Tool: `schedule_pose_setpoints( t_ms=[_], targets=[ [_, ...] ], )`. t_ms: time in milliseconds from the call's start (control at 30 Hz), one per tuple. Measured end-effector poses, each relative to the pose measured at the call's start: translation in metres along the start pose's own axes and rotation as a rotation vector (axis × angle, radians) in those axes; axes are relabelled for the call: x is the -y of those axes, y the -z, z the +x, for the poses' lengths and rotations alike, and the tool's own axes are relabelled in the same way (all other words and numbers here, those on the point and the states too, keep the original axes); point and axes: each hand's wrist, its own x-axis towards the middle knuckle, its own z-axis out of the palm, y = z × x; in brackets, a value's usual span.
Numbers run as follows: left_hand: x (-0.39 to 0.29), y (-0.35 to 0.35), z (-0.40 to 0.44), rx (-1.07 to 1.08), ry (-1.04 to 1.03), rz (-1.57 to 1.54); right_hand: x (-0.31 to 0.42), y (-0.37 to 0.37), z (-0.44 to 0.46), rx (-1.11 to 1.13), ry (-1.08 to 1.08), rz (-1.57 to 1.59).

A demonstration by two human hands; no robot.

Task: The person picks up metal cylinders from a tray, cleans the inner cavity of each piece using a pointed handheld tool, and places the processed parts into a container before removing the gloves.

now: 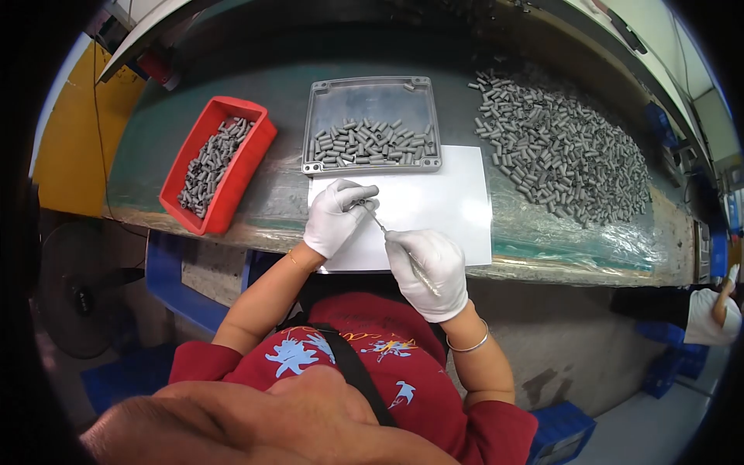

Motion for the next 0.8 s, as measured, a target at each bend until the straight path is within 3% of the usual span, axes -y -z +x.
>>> schedule_pose_setpoints(
  t_ms=[133,233,333,800],
  targets=[
    [-0.002,-0.003,-0.002,-0.031,0.151,-0.205,-0.002,0.0,-0.001,0.001,-0.007,0.0],
    [-0.002,-0.002,-0.002,-0.022,0.163,-0.184,-0.006,-0.001,-0.003,-0.003,-0.019,0.005],
    [0.002,-0.003,-0.002,-0.059,0.047,-0.143,-0.007,0.001,-0.003,-0.002,-0.028,0.004],
    [0.001,-0.001,0.002,0.003,0.037,-0.052,-0.015,0.001,-0.003,0.002,-0.046,0.032]
  ],
)
